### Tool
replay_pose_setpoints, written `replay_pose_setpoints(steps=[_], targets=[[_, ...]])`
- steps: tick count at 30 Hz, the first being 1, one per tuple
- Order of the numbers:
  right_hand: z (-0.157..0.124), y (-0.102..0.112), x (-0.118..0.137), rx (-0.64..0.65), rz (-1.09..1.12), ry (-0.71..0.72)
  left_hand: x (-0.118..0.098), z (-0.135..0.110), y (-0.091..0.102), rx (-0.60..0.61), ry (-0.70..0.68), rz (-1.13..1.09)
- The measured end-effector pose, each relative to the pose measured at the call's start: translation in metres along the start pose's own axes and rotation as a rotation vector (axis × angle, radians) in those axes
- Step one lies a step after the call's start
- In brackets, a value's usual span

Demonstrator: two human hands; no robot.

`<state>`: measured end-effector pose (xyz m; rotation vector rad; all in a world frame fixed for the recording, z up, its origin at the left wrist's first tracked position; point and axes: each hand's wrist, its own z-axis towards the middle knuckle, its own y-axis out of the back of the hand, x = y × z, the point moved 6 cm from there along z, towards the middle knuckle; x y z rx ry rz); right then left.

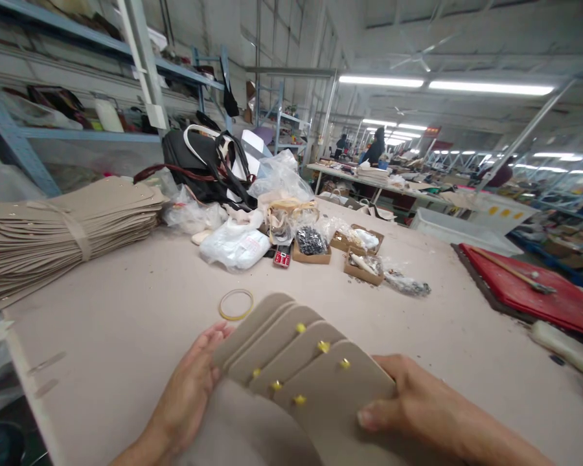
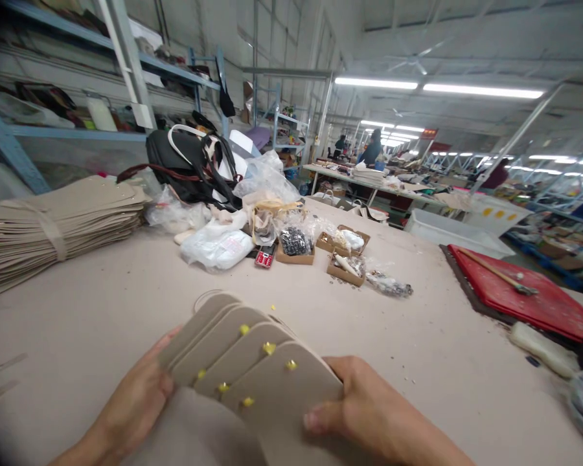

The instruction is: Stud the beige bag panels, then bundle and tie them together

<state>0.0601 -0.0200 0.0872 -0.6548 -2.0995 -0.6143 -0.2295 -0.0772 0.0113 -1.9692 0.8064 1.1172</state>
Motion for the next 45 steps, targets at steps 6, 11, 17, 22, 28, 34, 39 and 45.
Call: replay_pose_setpoints(steps=[6,11,17,22,28,34,39,45], targets=[[0.088,0.023,-0.025,-0.057,-0.052,-0.036,0.059,-0.025,-0.011,-0.021,0.333,-0.318],[0.097,0.041,-0.037,-0.279,-0.341,0.041,0.091,-0.041,-0.037,0.19,0.506,-0.403],[0.087,0.025,-0.037,-0.16,-0.177,-0.05,0.094,-0.039,-0.051,0.326,0.523,-0.407],[0.066,0.01,-0.028,-0.188,-0.114,0.007,0.102,-0.042,-0.053,0.371,0.451,-0.335],[0.028,-0.005,0.007,-0.348,-0.422,0.091,0.097,-0.043,-0.049,0.381,0.243,-0.148],[-0.021,-0.011,0.044,-0.441,-0.821,0.173,-0.004,-0.018,-0.016,0.312,-0.453,0.32],[-0.024,-0.032,0.02,-0.441,-1.009,0.335,-0.008,-0.012,-0.02,0.46,-0.429,0.422],[-0.023,-0.033,-0.01,-0.51,-1.082,0.364,0.015,-0.021,-0.036,0.552,-0.309,0.301]])
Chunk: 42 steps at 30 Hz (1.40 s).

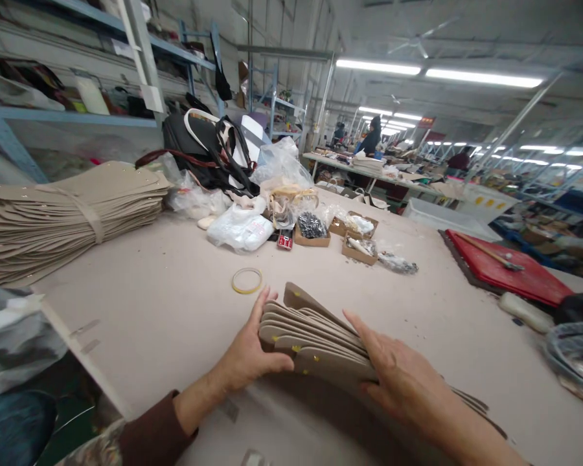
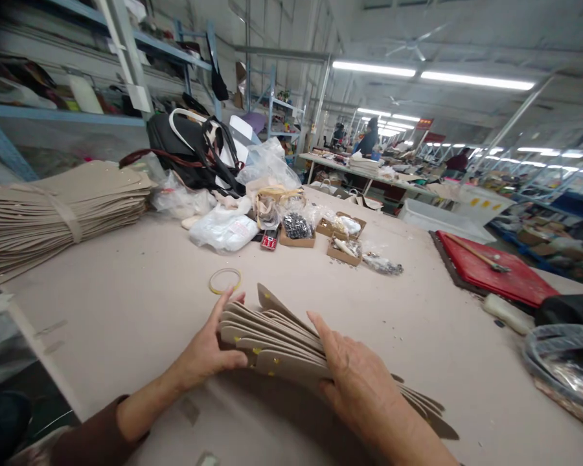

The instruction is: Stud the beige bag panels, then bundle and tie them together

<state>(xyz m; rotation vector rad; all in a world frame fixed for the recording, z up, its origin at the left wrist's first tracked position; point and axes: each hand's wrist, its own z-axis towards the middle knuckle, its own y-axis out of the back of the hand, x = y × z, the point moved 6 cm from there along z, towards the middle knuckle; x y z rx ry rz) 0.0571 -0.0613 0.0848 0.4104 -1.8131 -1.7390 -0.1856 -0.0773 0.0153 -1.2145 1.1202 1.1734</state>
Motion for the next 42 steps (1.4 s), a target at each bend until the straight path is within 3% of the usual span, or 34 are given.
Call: replay_pose_setpoints(steps=[5,12,17,19,21,24,28,31,34,38,42], targets=[[-0.006,0.001,0.004,0.079,-0.04,-0.009,0.001,-0.003,-0.027,0.179,-0.044,0.032],[-0.006,-0.001,0.008,0.079,-0.08,-0.011,0.003,-0.008,-0.041,0.147,-0.16,0.243],[-0.005,-0.002,0.004,0.047,-0.105,0.006,-0.01,0.009,-0.01,-0.034,-0.355,0.24],[-0.005,0.0,0.003,0.011,-0.105,0.014,-0.018,0.021,-0.004,-0.005,-0.396,0.234],[-0.004,0.002,0.004,-0.013,-0.1,0.02,-0.021,0.028,-0.01,0.078,-0.358,0.198],[-0.004,0.004,0.006,-0.021,-0.085,0.023,-0.017,0.026,-0.036,0.18,-0.248,0.101],[-0.004,0.005,0.009,-0.029,-0.065,0.021,-0.008,0.015,-0.062,0.135,-0.172,0.004],[-0.003,0.007,0.009,-0.035,-0.045,0.028,-0.004,0.012,-0.063,0.116,-0.155,0.034],[-0.005,0.015,0.008,-0.125,0.017,0.072,-0.003,0.014,-0.057,0.169,-0.126,0.064],[-0.016,0.027,0.008,-0.255,0.062,0.218,0.0,0.016,-0.049,0.205,-0.069,-0.022],[-0.025,0.031,0.005,-0.333,0.057,0.29,0.006,0.017,-0.053,0.249,-0.04,-0.104]])
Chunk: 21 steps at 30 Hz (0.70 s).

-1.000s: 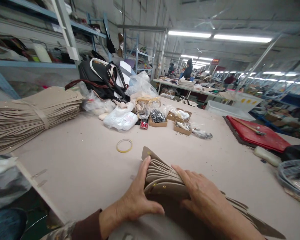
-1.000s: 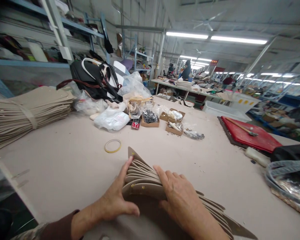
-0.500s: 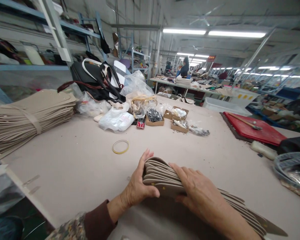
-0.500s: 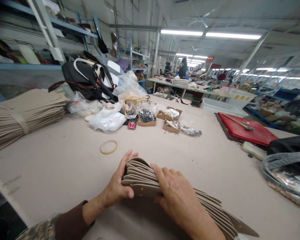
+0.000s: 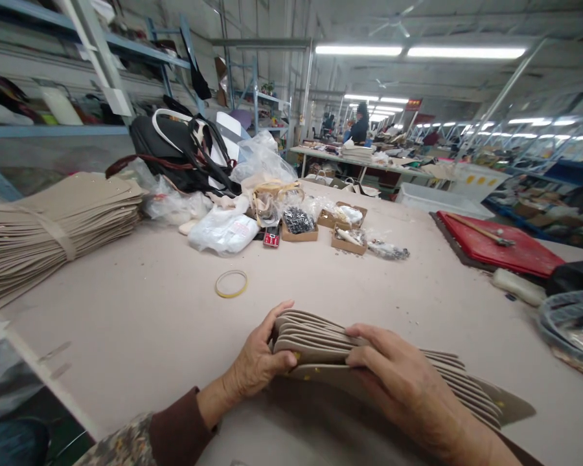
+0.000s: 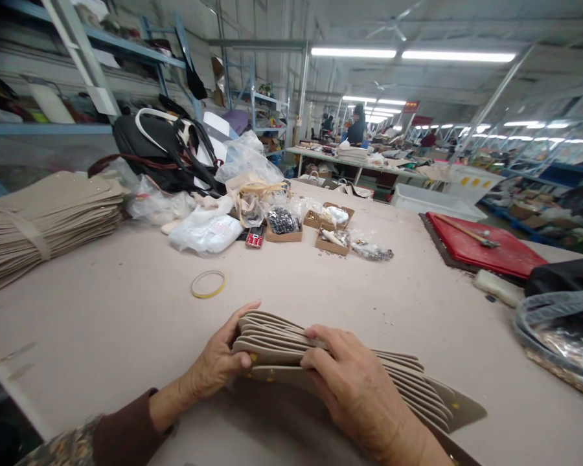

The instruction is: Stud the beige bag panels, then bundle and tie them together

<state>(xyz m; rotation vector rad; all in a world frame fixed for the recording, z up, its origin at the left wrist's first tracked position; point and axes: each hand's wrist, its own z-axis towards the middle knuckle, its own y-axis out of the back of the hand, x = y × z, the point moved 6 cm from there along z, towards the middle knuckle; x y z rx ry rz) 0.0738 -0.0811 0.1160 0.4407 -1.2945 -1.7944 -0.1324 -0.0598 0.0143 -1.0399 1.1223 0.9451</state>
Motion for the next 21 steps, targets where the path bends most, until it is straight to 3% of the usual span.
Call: replay_pose_setpoints(steps=[3,7,12,17,21], targets=[[0.0,0.001,0.001,-0.029,0.053,-0.035,0.001,0.001,-0.004,0.009,-0.006,-0.011],[0.004,-0.008,0.003,-0.029,0.113,-0.198,-0.005,-0.002,-0.009,0.062,-0.032,-0.009],[0.006,-0.019,0.004,-0.028,0.105,-0.322,-0.005,-0.007,-0.007,0.036,-0.071,0.087],[0.012,-0.013,0.004,0.201,0.33,-0.311,0.001,-0.003,-0.008,0.094,0.042,-0.123],[0.016,-0.002,0.004,0.307,0.465,-0.322,-0.004,0.0,-0.008,0.089,0.015,-0.083]])
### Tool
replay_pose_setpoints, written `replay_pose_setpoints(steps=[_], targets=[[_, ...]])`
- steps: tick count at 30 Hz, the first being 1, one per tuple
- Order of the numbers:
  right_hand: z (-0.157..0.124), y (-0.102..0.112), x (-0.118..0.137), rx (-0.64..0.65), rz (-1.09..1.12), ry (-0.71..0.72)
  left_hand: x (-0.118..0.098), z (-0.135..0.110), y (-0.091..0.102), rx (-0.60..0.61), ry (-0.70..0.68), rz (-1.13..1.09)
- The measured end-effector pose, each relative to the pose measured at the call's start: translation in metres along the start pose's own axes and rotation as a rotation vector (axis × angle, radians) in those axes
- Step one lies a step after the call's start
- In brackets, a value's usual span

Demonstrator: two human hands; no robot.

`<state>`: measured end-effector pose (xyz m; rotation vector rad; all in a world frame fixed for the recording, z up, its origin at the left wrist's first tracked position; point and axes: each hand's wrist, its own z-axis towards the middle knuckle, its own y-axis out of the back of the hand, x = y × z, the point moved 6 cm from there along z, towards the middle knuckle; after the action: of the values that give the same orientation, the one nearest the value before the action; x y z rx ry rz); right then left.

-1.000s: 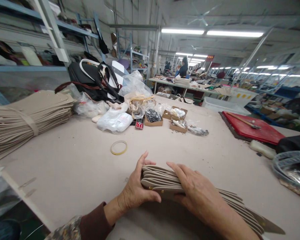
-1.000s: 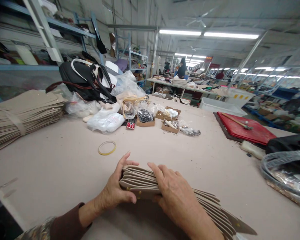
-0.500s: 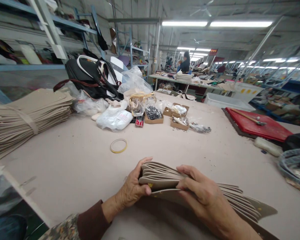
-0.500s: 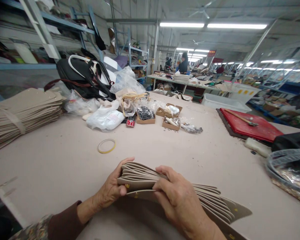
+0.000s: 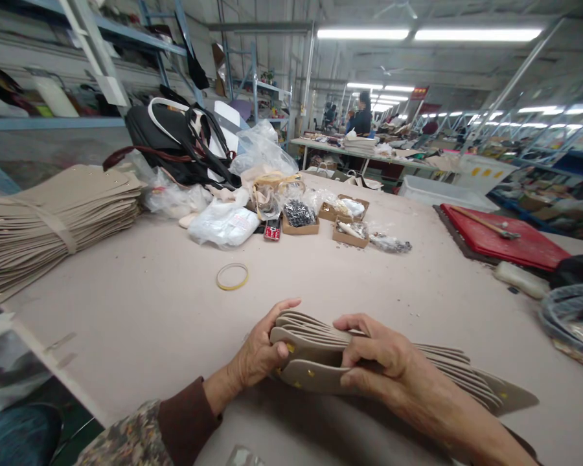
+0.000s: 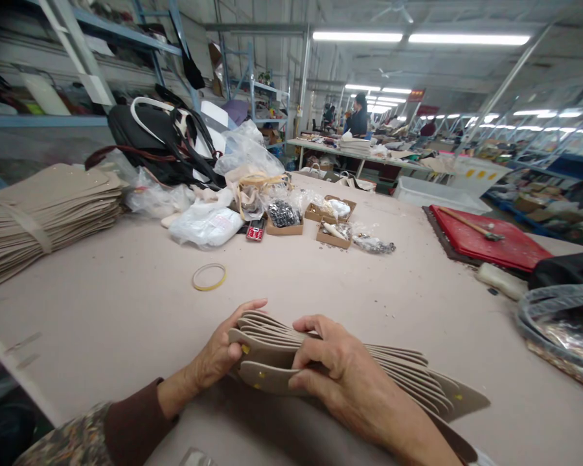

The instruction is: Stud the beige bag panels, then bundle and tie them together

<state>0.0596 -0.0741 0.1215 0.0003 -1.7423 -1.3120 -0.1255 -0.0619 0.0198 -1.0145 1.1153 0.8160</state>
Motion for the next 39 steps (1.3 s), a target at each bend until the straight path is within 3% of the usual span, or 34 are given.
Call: replay_pose_setpoints(steps=[3,9,14,17,27,30,32,35,37,39], targets=[[0.002,-0.001,0.0,0.032,0.009,-0.011,0.001,0.0,0.0,-0.021,-0.008,0.03],[0.003,0.0,-0.006,-0.034,-0.047,-0.02,0.006,0.002,0.003,-0.101,-0.053,0.085],[-0.005,0.008,-0.01,0.086,0.022,-0.008,0.005,0.003,0.005,-0.15,-0.079,0.16],[-0.007,0.008,-0.015,0.089,0.004,-0.026,0.002,0.003,0.002,-0.139,-0.082,0.167],[0.005,-0.024,-0.013,-0.317,-0.312,-0.023,-0.009,-0.006,-0.006,-0.039,-0.122,0.213],[0.002,-0.024,0.001,-0.404,-0.345,0.032,0.0,-0.008,-0.004,-0.105,-0.042,0.319],[-0.004,-0.02,0.015,-0.391,-0.329,0.099,0.008,-0.009,0.0,-0.196,0.026,0.379],[-0.03,0.0,0.018,-0.441,-0.331,0.124,0.015,-0.006,0.006,-0.296,0.066,0.441],[-0.067,0.022,-0.002,-0.648,-0.333,0.03,0.016,-0.004,0.008,-0.331,0.086,0.485],[-0.115,0.041,-0.042,-0.894,-0.228,-0.131,0.014,-0.003,0.008,-0.341,0.098,0.515]])
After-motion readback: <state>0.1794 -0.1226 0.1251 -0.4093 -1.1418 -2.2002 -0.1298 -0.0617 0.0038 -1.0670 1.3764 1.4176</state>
